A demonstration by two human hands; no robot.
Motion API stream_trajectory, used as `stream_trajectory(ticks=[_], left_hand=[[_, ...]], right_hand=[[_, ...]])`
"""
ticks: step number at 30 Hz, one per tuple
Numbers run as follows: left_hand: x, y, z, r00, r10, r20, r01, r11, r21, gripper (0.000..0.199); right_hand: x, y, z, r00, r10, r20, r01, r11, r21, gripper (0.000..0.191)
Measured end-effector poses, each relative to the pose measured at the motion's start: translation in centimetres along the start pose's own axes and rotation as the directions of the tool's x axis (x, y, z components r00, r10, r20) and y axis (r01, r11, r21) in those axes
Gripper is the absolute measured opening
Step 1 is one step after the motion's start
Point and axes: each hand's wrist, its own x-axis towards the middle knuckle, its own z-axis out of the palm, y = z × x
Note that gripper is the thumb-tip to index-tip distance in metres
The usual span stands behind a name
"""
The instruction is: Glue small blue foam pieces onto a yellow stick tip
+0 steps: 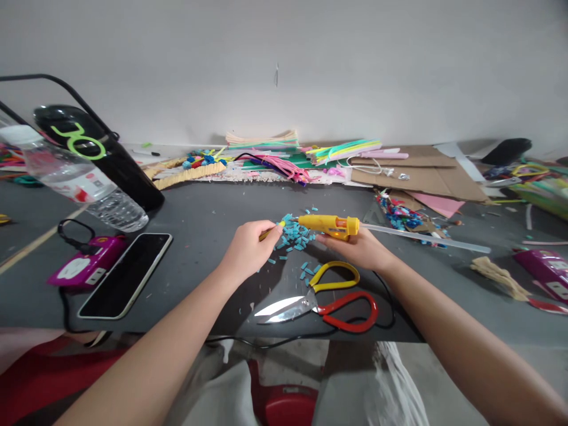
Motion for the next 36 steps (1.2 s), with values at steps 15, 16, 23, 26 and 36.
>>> stream_trajectory(ticks=[15,16,23,26,36], left_hand=[[0.1,-0.4,0.1,1.0,0.022,0.004,-0.022,0.998,-0.057,0.038],[0.1,-0.4,0.1,1.0,0.02,0.001,-0.02,0.997,-0.071,0.038],[0.1,-0.2,0.0,1.0,0.016,-0.014,-0.018,0.992,-0.127,0.037],[0.1,-0.2,-0.1,1.0,0.017,-0.019,-0.019,0.992,-0.125,0.037],[0.0,-0.3,-0.2,1.0,0.018,-0.025,-0.021,0.992,-0.122,0.036]], right_hand=[[0.3,0.1,-0.7,0.997,-0.07,-0.045,0.07,0.998,-0.008,0.042],[0.3,0.3,-1.0,0.997,-0.06,-0.056,0.058,0.998,-0.04,0.042],[0.6,2.3,-4.1,0.954,0.103,-0.28,-0.176,0.952,-0.249,0.044],[0.9,3.4,-4.9,0.923,0.158,-0.35,-0.262,0.926,-0.273,0.047],[0.6,3.2,-6.3,0.947,0.194,-0.255,-0.304,0.794,-0.527,0.05]])
